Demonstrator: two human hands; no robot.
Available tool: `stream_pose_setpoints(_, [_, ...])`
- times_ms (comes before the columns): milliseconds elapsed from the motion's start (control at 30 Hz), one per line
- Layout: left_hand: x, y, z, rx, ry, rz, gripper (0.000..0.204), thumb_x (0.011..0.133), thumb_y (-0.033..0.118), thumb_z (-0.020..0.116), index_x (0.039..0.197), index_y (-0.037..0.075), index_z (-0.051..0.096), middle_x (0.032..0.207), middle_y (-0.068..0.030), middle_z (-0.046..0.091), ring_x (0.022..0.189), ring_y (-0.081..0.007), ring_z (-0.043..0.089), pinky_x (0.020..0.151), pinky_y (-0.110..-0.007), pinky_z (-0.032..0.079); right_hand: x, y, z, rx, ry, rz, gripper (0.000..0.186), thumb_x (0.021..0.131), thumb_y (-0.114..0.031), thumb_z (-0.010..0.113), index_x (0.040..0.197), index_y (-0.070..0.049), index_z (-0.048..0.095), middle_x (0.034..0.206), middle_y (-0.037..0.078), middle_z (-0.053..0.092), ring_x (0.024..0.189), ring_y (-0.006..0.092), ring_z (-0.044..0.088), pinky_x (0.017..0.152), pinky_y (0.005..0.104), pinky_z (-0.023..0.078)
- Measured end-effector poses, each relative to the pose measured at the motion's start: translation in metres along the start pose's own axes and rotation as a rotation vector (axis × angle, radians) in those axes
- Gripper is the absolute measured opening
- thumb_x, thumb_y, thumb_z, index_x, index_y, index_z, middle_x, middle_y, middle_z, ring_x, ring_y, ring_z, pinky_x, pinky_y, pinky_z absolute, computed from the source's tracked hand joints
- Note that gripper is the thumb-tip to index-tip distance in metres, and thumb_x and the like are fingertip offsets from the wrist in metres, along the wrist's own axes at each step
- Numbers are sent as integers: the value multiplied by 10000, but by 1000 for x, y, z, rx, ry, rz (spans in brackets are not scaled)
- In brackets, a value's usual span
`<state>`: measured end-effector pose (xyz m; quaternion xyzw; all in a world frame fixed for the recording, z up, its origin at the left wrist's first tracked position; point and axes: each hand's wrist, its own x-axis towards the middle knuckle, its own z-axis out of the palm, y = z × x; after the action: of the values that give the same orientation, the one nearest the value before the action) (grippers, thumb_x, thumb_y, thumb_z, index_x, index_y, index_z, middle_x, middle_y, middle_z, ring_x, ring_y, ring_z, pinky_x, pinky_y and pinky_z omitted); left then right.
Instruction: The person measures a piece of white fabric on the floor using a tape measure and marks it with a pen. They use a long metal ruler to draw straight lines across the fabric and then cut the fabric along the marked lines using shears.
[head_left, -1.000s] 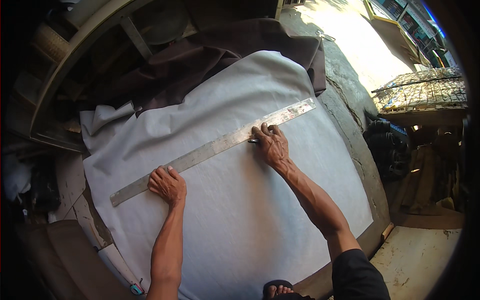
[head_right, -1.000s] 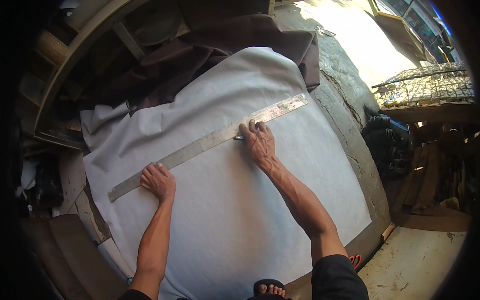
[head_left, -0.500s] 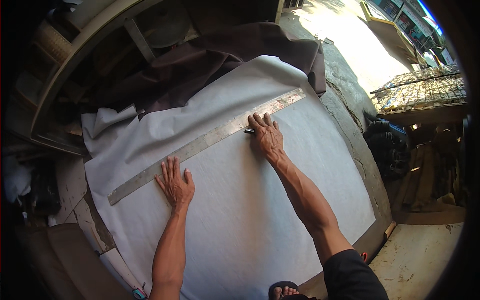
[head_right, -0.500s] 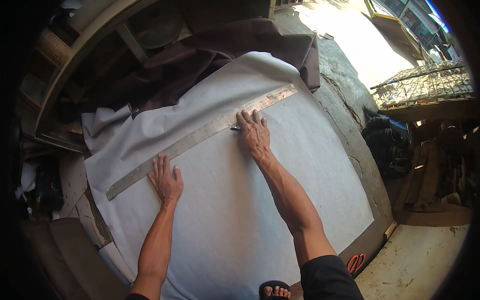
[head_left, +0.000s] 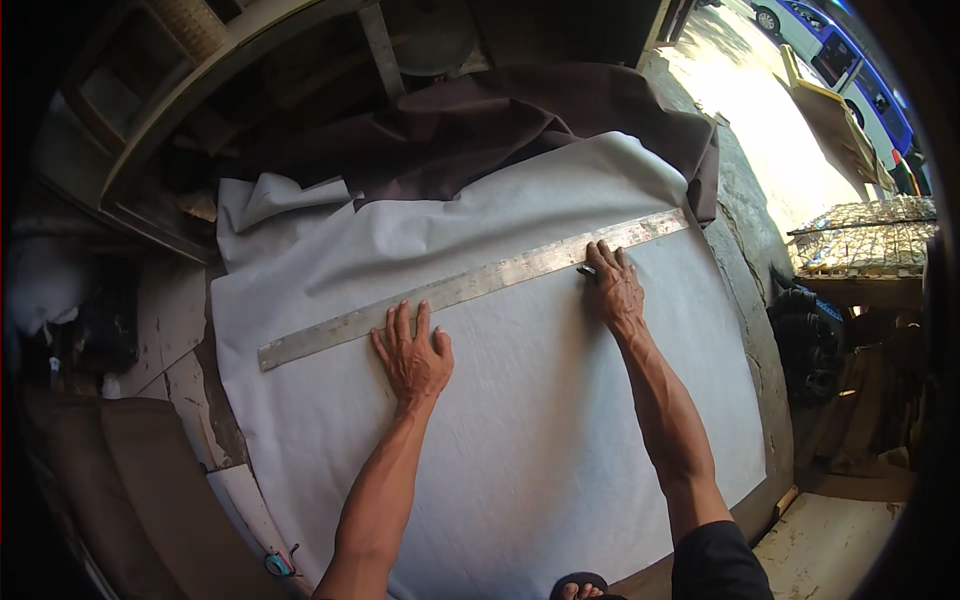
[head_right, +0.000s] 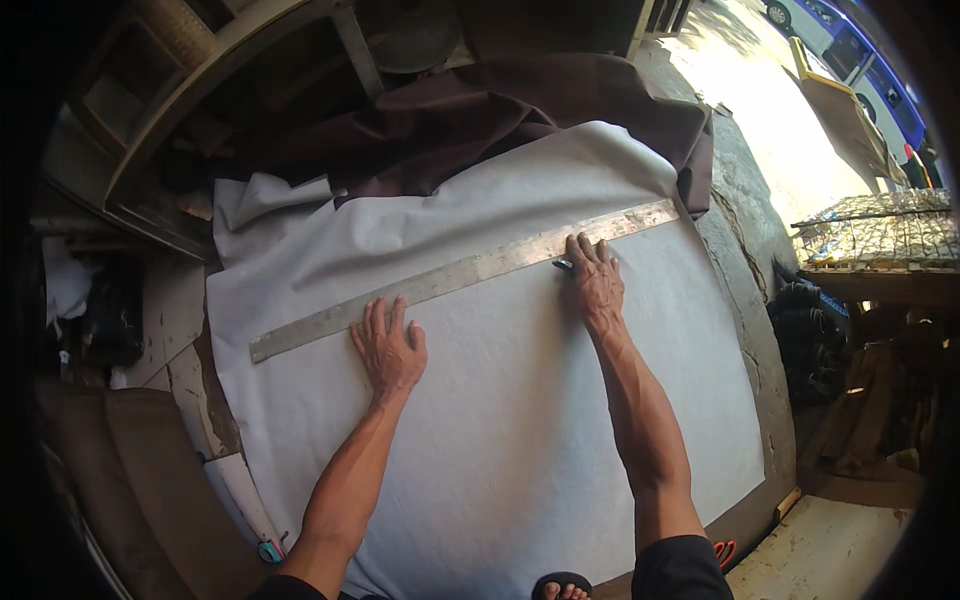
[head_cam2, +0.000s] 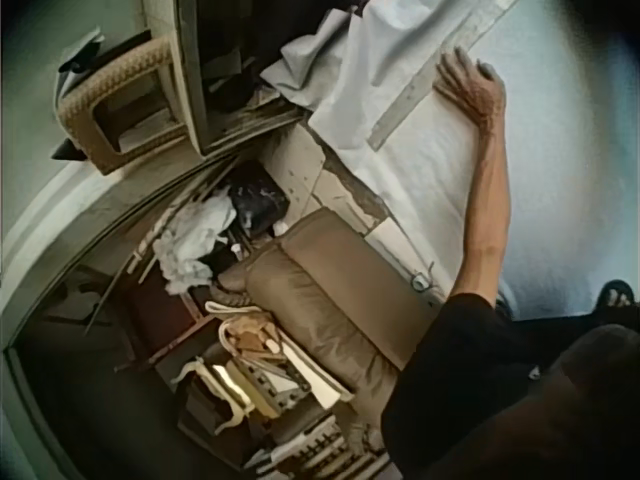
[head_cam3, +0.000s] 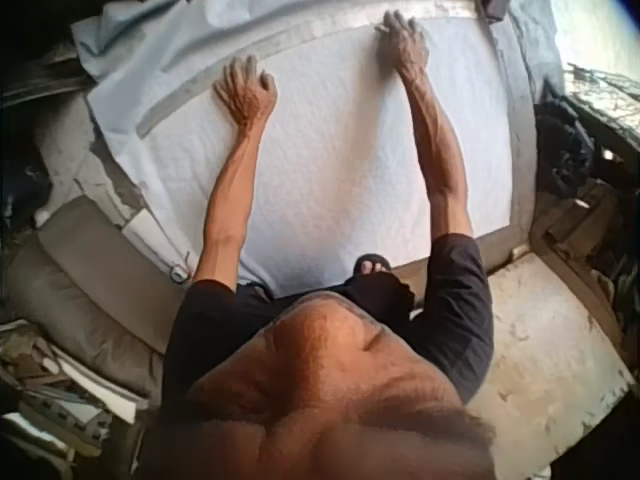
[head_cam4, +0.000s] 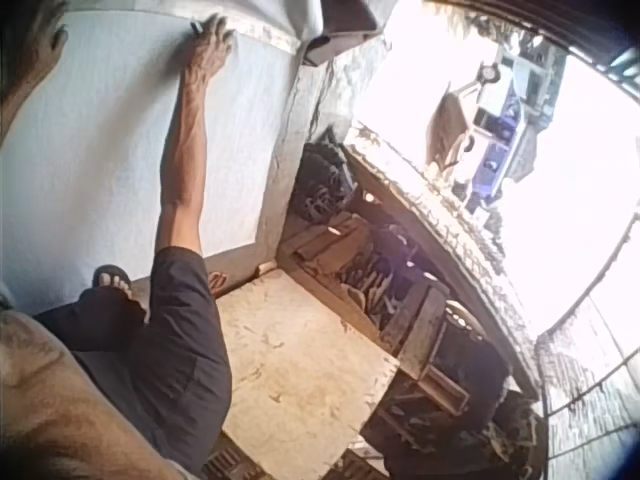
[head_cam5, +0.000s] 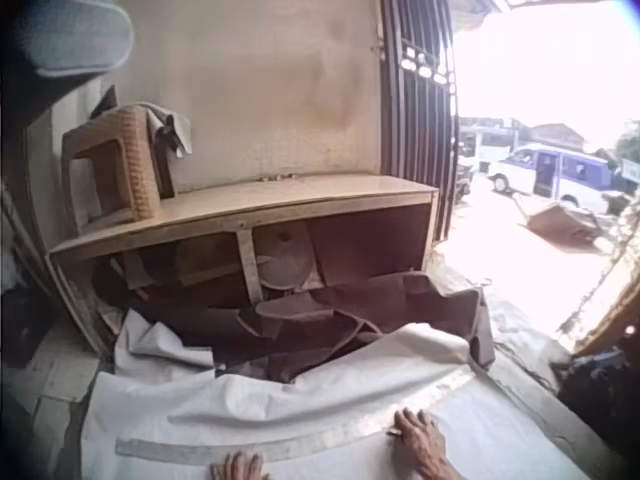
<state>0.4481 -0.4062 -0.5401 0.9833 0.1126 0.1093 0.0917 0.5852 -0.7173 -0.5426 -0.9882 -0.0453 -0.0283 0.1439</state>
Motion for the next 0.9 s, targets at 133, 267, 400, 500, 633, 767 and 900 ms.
stream_pose_setpoints(133, [0, 0, 3, 7, 86, 24, 503, 911, 302, 570, 1381, 120, 573, 1444, -145, 479, 1384, -335, 392, 1160, -602, 219, 2, -1, -10, -5, -40, 16, 500, 934, -209, 567, 1432, -175, 529, 1496, 89, 493, 1388, 418, 419, 1120, 465, 402])
stream_pose_setpoints(267, [-3, -10, 2, 9, 128, 48, 490, 887, 288, 587, 1338, 99, 607, 1353, -147, 560, 1280, -328, 468, 1108, -540, 295, 5, -13, -8, -13, -59, 9, 473, 936, -223, 554, 1406, -175, 558, 1488, 95, 499, 1373, 426, 435, 1114, 467, 408])
stream_pose_setpoints(400, [-5, -5, 1, -13, 122, 59, 453, 868, 273, 602, 1275, 78, 643, 1280, -148, 586, 1176, -321, 503, 1067, -515, 328, 8, 0, -9, 18, -61, -17, 473, 937, -212, 546, 1408, -181, 554, 1485, 97, 501, 1361, 441, 441, 1108, 475, 416])
stream_pose_setpoints(500, [-5, -3, 0, -37, 78, 57, 461, 868, 273, 605, 1283, 73, 635, 1283, -154, 574, 1203, -327, 489, 1065, -526, 332, 7, 2, -7, 4, -52, -39, 476, 935, -183, 540, 1411, -183, 549, 1480, 100, 506, 1351, 453, 450, 1099, 479, 423])
stream_pose_setpoints(633, [-6, -8, 2, -32, 95, 57, 488, 878, 273, 599, 1323, 73, 609, 1327, -171, 530, 1264, -344, 450, 1081, -550, 327, 6, -1, 2, -25, -9, -59, 484, 935, -173, 537, 1419, -184, 538, 1486, 105, 499, 1346, 464, 451, 1096, 481, 424])
stream_pose_setpoints(767, [-4, -10, 0, -11, 47, 46, 521, 895, 280, 587, 1376, 81, 570, 1356, -180, 502, 1309, -355, 421, 1115, -563, 304, 5, -3, 2, -28, -28, -46, 481, 943, -193, 537, 1423, -186, 534, 1484, 109, 500, 1341, 469, 453, 1095, 481, 426])
stream_pose_setpoints(900, [-1, 3, 6, -14, 53, 66, 512, 906, 290, 580, 1388, 117, 569, 1359, -182, 486, 1302, -352, 418, 1136, -600, 271, 4, 6, 0, -9, -19, -16, 482, 945, -214, 537, 1423, -160, 532, 1484, 113, 499, 1345, 468, 449, 1100, 488, 417])
